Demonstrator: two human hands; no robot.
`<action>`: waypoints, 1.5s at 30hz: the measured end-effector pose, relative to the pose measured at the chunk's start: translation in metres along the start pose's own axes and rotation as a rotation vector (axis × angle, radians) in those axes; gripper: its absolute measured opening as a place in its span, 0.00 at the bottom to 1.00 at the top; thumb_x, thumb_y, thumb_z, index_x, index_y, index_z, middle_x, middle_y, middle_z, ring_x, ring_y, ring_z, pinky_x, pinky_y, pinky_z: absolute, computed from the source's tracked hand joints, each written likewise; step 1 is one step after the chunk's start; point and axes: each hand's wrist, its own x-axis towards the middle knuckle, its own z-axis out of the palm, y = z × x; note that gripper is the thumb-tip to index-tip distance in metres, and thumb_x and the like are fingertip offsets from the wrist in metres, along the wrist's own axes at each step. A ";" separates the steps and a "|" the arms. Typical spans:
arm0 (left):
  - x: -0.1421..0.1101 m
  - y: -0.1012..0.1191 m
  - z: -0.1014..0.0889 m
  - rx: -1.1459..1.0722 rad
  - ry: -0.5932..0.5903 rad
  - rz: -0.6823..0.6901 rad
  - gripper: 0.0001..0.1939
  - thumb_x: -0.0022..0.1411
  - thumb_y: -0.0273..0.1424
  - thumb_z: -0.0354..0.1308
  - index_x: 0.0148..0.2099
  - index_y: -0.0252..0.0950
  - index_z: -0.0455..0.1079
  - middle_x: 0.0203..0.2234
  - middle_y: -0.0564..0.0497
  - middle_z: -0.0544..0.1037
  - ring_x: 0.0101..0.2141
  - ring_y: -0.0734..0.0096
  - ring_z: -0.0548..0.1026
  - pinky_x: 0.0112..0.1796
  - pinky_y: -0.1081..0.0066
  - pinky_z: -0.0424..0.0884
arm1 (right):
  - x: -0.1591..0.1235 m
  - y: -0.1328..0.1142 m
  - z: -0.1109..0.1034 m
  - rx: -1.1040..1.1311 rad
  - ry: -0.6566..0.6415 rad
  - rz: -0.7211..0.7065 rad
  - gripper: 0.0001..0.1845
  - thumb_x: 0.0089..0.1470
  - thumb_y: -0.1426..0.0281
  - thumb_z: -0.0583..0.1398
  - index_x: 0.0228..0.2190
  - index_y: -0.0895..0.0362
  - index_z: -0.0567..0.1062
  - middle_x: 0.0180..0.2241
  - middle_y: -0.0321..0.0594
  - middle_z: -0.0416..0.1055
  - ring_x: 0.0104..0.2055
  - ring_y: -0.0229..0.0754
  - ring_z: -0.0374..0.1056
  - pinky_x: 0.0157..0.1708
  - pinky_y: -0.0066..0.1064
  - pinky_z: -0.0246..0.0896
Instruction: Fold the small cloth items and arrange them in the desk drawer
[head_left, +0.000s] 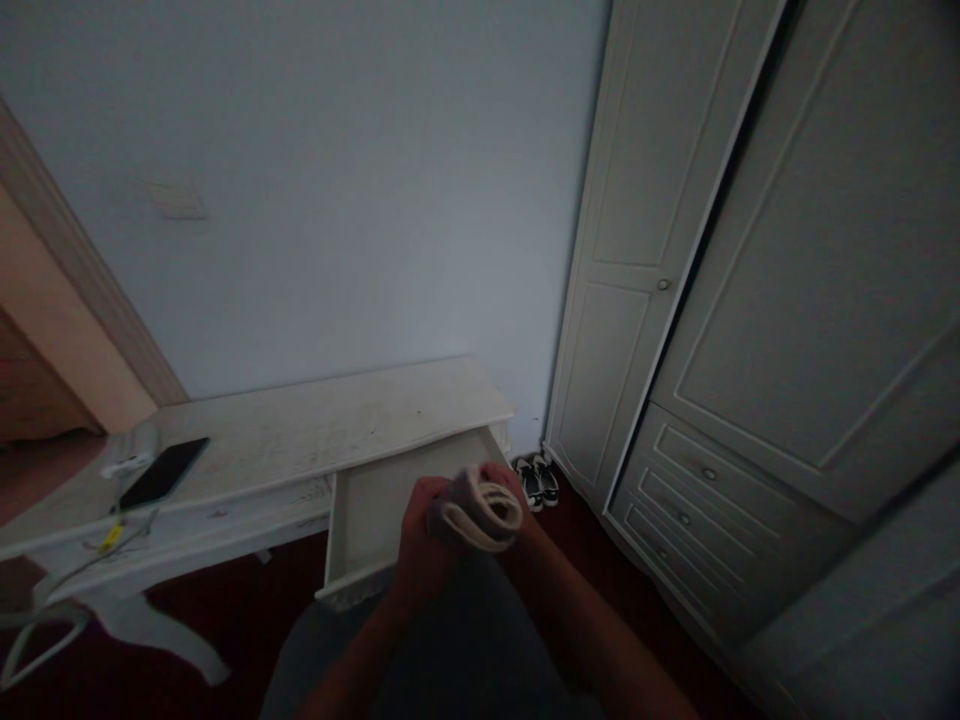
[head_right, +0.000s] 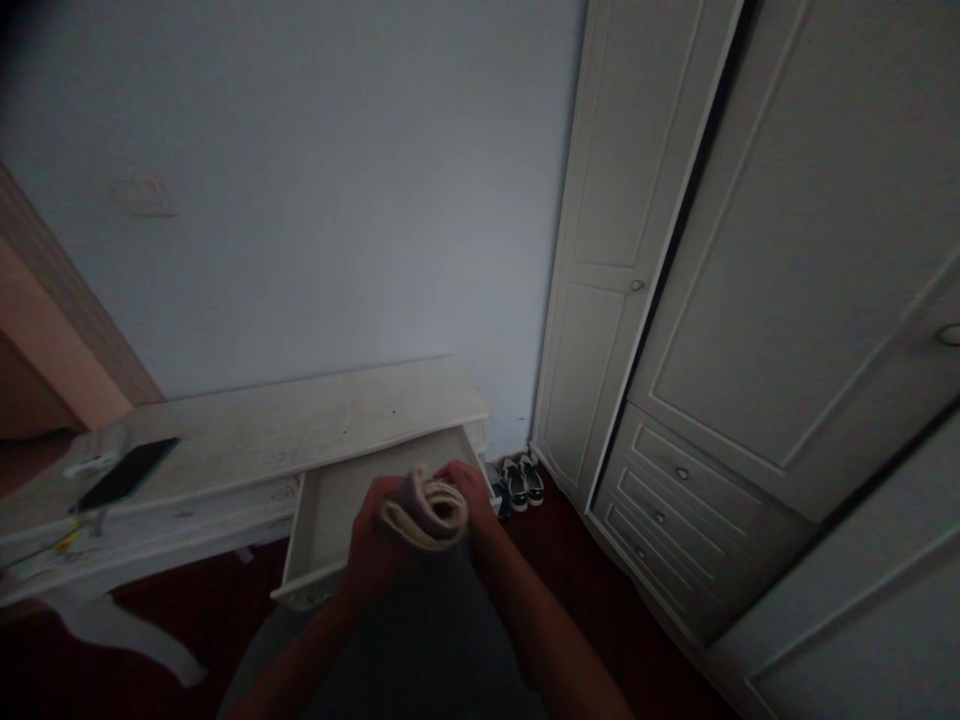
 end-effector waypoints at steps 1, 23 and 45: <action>0.003 0.002 -0.004 -0.186 0.021 -0.154 0.31 0.59 0.54 0.66 0.57 0.39 0.75 0.51 0.40 0.81 0.52 0.49 0.78 0.54 0.52 0.75 | -0.003 0.000 0.002 0.024 0.032 -0.001 0.41 0.60 0.33 0.48 0.33 0.56 0.78 0.29 0.42 0.71 0.30 0.44 0.66 0.29 0.34 0.61; 0.005 -0.057 -0.030 0.634 -0.071 -0.116 0.28 0.74 0.49 0.46 0.62 0.37 0.71 0.57 0.37 0.76 0.59 0.47 0.71 0.58 0.45 0.66 | -0.099 -0.006 0.050 0.516 0.142 0.324 0.42 0.31 0.57 0.81 0.49 0.51 0.78 0.49 0.47 0.81 0.54 0.64 0.76 0.58 0.58 0.68; 0.000 -0.081 -0.058 0.705 -0.544 -0.152 0.32 0.74 0.55 0.37 0.41 0.40 0.76 0.38 0.45 0.83 0.42 0.57 0.80 0.42 0.66 0.66 | -0.098 0.067 0.061 0.177 0.346 0.348 0.34 0.36 0.57 0.70 0.50 0.42 0.78 0.48 0.37 0.81 0.59 0.64 0.71 0.62 0.54 0.64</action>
